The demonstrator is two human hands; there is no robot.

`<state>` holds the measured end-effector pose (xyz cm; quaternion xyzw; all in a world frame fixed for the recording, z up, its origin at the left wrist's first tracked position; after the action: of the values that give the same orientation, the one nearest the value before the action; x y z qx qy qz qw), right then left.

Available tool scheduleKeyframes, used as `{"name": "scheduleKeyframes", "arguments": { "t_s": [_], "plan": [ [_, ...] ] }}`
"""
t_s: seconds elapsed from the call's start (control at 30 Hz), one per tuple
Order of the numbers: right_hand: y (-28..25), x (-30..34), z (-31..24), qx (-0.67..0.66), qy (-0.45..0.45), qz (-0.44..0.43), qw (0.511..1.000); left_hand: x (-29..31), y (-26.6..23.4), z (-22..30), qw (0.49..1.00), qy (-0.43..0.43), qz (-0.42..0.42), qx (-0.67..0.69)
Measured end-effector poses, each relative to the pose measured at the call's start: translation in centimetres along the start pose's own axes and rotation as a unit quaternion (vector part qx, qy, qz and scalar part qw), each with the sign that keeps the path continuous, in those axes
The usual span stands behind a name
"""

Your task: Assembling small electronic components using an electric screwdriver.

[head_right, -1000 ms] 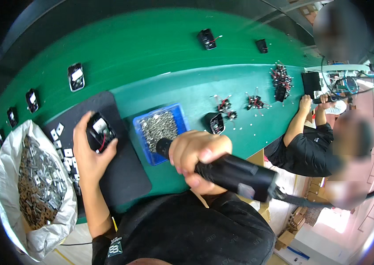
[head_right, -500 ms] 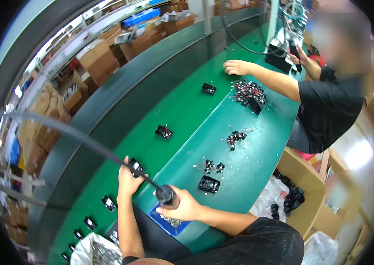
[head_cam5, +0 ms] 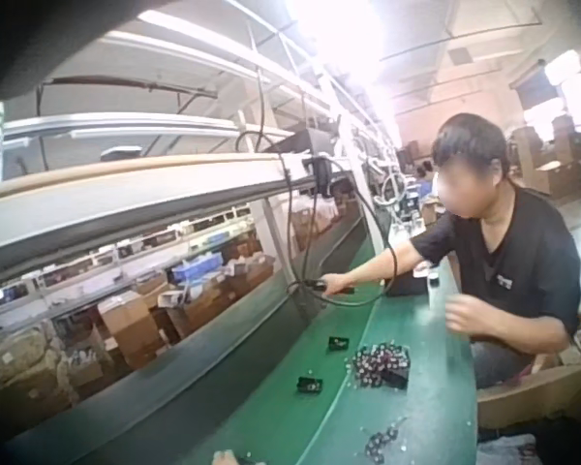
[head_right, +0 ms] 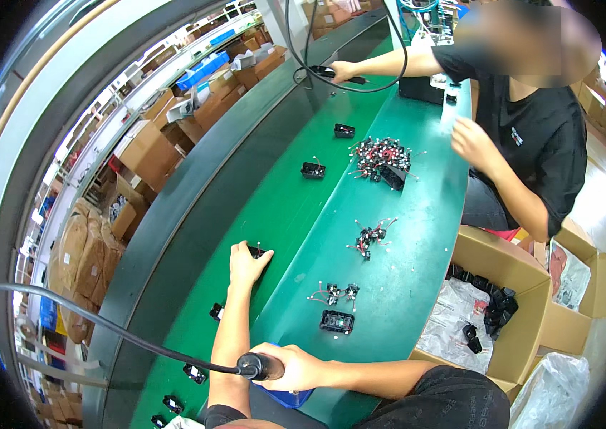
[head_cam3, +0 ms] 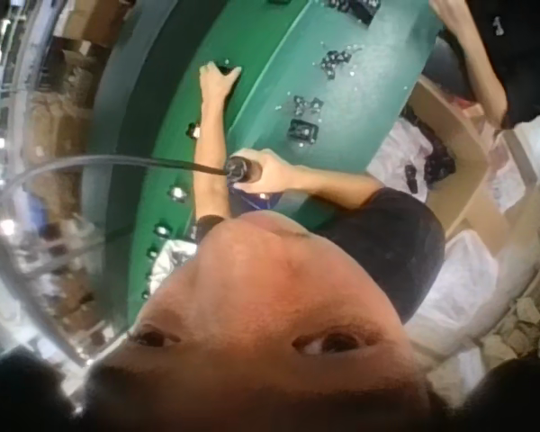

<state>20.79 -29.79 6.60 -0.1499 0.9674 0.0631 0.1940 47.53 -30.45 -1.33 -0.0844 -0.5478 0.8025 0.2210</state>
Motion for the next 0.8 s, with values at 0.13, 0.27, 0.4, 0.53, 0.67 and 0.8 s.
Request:
{"name": "scheduleKeyframes", "arguments": {
  "t_s": [0.13,0.27,0.4,0.53,0.67,0.8],
  "plan": [
    [-0.1,0.2,0.6,-0.009,0.039,-0.015,0.999,1.4,-0.7,1.1,0.998,0.047,0.033,-0.025],
    [-0.4,0.0,0.6,0.009,0.026,0.018,0.999,10.7,-6.9,0.8,0.987,0.094,0.127,0.003],
    [0.1,0.5,2.7,-0.069,0.059,0.021,0.996,25.8,-10.8,-2.4,0.980,-0.002,0.168,0.106],
    [-0.5,0.7,3.1,-0.058,0.029,0.055,0.996,36.6,-6.4,-5.2,0.986,-0.073,0.123,0.083],
    [-1.7,1.5,1.2,0.000,0.005,0.082,0.997,40.9,-2.5,-4.8,0.989,-0.078,0.057,0.115],
    [-0.1,0.6,1.6,-0.003,-0.047,0.018,0.999,42.0,-2.5,-6.0,0.989,-0.089,0.067,0.096]
  ]
}}
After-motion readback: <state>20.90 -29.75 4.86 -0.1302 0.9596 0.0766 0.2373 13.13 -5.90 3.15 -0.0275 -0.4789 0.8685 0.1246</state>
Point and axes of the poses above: each hand's wrist, its own x-axis away from the middle knuckle, its own y-axis out of the palm, z = x × y, the point moved 10 cm from there along -x, towards the middle knuckle, and after that the axes turned 12 degrees about -z, right-handed, at the moved point
